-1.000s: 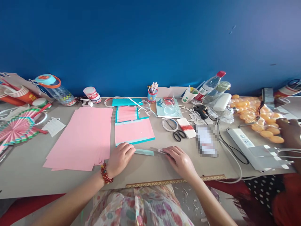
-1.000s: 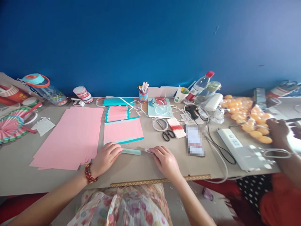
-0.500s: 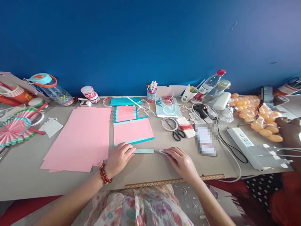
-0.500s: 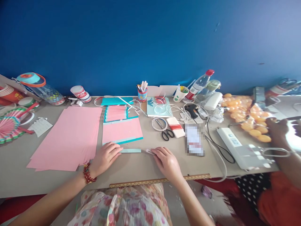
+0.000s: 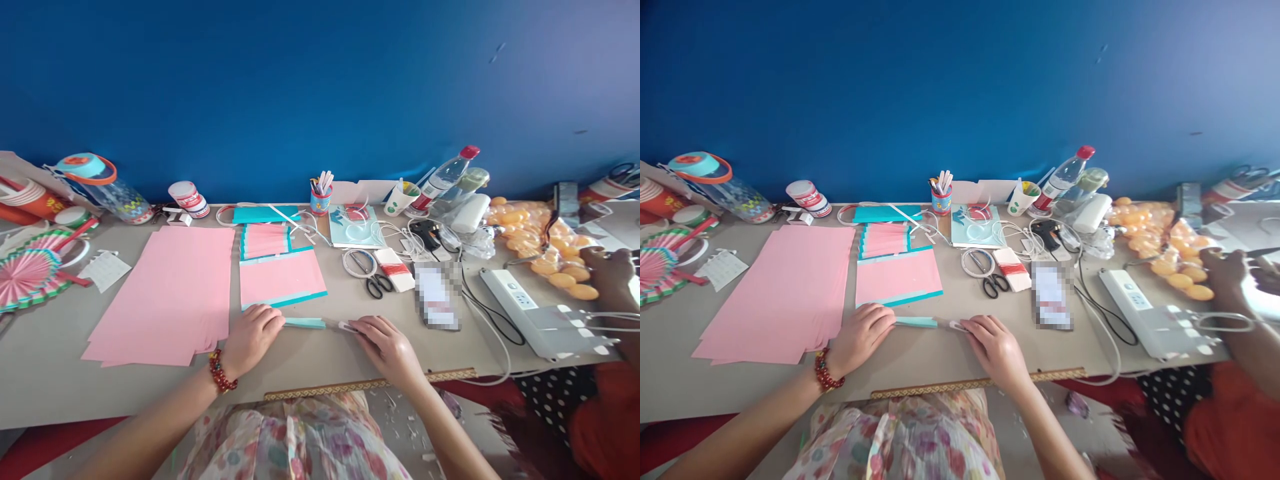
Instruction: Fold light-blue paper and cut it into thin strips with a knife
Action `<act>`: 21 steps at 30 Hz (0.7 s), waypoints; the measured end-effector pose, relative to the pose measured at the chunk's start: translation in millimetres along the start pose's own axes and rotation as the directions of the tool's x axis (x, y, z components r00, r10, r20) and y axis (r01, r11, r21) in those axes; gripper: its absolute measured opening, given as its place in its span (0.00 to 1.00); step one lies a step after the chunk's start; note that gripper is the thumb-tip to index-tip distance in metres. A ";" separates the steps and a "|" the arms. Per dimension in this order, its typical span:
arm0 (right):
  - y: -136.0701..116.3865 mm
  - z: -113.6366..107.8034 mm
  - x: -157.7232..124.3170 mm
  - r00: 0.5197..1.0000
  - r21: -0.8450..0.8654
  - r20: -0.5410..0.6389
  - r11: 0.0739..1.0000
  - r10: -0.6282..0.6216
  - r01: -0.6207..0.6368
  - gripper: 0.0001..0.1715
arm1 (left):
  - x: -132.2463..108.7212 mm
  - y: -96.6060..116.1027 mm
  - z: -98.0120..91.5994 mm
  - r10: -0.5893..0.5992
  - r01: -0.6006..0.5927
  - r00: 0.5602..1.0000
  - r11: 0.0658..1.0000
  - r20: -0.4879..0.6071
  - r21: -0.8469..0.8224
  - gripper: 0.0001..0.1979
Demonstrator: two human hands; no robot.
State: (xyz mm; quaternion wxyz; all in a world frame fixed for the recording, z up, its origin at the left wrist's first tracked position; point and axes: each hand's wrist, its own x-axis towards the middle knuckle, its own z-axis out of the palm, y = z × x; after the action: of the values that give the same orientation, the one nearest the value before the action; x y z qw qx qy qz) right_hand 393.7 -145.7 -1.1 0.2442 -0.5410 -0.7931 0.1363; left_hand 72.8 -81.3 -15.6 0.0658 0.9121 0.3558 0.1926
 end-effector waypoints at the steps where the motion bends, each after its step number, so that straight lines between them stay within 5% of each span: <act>1: -0.2 -0.7 -0.7 1.000 0.008 0.001 1.000 0.000 0.000 0.17 | 0.4 0.1 -0.2 -0.001 0.001 1.000 1.000 -0.002 0.001 0.07; 21: 7.3 -4.0 -1.6 1.000 -0.026 -0.021 0.999 -0.020 0.020 0.18 | 3.1 -0.2 -1.0 -0.009 0.009 1.000 1.000 -0.002 -0.017 0.07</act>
State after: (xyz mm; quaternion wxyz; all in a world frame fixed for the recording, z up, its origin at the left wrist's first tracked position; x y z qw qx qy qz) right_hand 402.1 -144.6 -1.6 0.2469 -0.5376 -0.7976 0.1179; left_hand 74.3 -79.1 -13.8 0.0739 0.9097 0.3585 0.1963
